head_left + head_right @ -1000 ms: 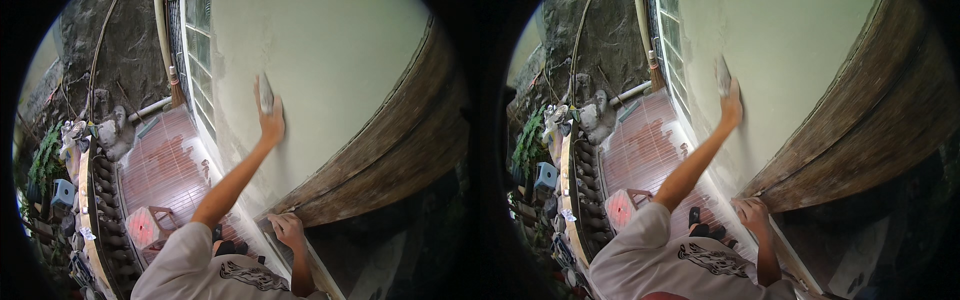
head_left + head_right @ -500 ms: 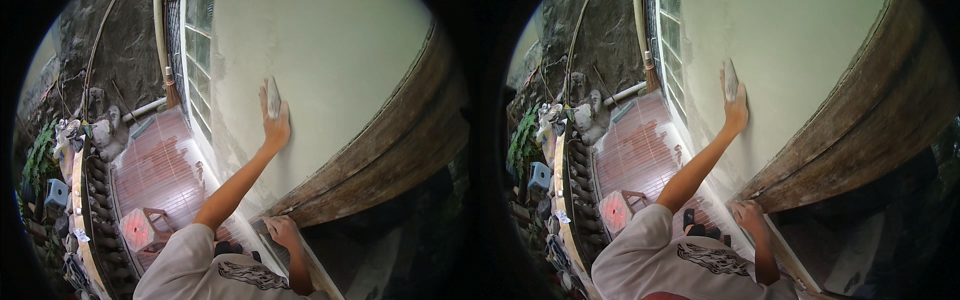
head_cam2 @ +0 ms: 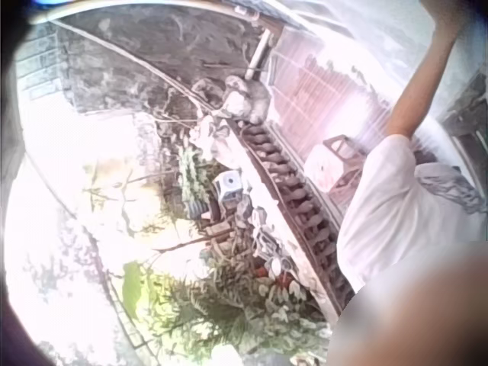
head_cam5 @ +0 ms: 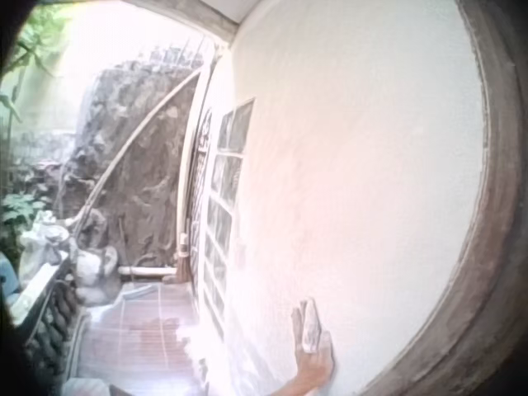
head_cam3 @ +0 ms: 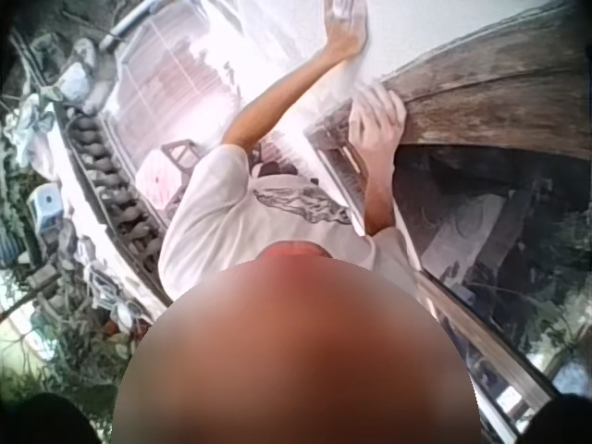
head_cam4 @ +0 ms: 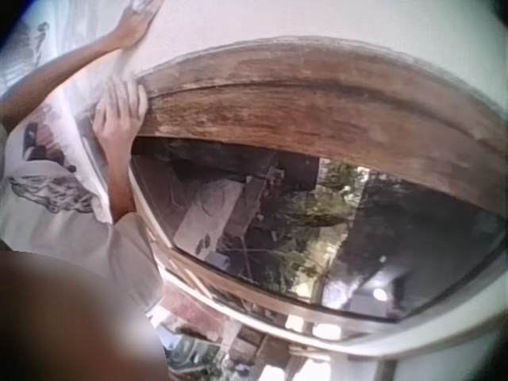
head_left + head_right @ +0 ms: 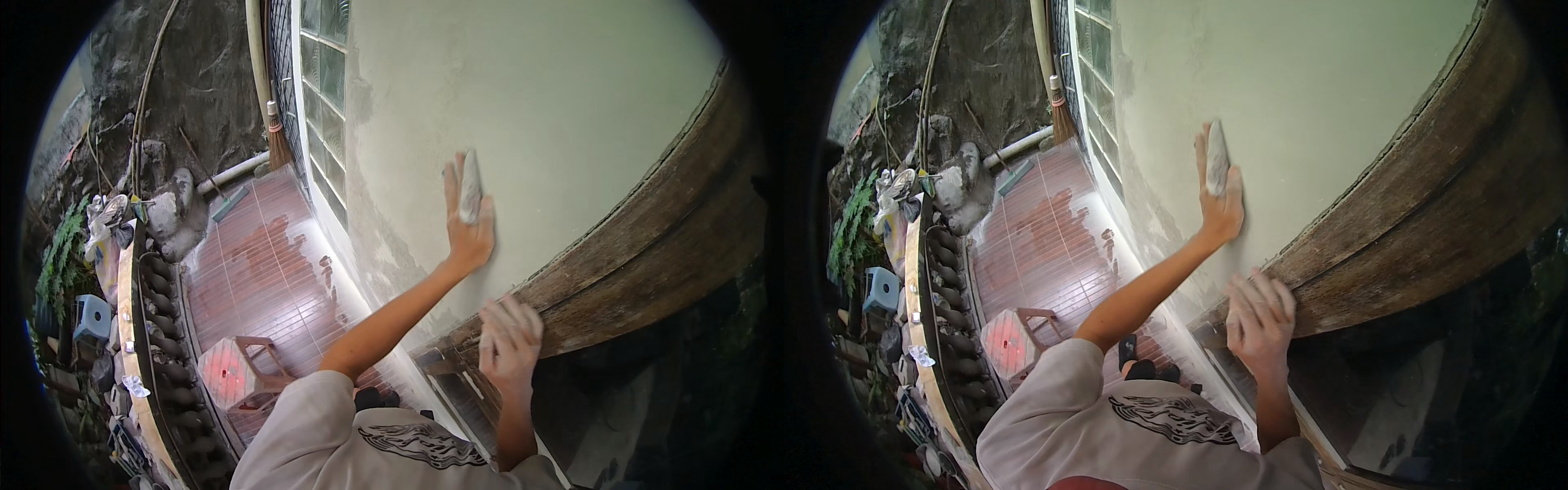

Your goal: The person smooths a freshly plastered wall using a small rectangular trowel. They repeatedly rub the trowel over the wall surface in vertical and horizontal strokes, occasionally switching the tool between hands and using the other hand to feel the surface.

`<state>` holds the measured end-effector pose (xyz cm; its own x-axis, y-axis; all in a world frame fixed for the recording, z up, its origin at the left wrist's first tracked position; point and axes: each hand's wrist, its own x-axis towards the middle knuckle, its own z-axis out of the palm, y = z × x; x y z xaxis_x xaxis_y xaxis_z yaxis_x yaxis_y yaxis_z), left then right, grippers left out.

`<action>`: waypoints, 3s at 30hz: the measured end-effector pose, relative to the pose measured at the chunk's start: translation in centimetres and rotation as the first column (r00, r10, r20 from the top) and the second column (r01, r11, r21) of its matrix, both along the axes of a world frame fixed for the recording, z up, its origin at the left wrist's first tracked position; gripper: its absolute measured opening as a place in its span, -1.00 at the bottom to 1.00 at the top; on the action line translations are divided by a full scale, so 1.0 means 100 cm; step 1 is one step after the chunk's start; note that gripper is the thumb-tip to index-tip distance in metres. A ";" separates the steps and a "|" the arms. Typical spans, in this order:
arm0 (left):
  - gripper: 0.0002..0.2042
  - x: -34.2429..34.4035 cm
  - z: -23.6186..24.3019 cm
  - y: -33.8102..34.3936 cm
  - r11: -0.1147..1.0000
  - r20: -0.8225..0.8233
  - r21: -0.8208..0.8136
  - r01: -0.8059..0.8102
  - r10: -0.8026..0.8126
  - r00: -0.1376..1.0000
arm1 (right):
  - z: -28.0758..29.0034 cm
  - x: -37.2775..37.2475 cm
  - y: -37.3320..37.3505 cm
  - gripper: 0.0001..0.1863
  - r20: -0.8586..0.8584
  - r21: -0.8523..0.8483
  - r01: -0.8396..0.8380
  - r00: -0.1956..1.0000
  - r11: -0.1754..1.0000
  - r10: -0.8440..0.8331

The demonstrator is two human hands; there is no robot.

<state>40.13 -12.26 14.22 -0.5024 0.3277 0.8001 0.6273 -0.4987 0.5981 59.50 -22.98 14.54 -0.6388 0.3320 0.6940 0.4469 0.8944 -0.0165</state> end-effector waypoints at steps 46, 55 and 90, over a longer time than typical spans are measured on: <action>-0.39 0.011 0.007 0.007 0.977 0.252 -0.202 -0.070 0.121 0.960 | 0.014 0.029 0.037 -0.63 -0.262 0.490 0.488 0.873 0.722 -0.412; -0.37 -0.034 0.015 0.028 0.990 0.563 -0.139 -0.009 0.086 0.822 | 0.018 0.027 0.034 -0.60 -0.259 0.476 0.444 0.896 0.759 -0.362; -0.38 -0.012 0.040 0.014 0.981 0.424 -0.191 -0.017 0.098 0.900 | 0.007 0.032 0.038 -0.57 -0.279 0.447 0.378 0.920 0.811 -0.275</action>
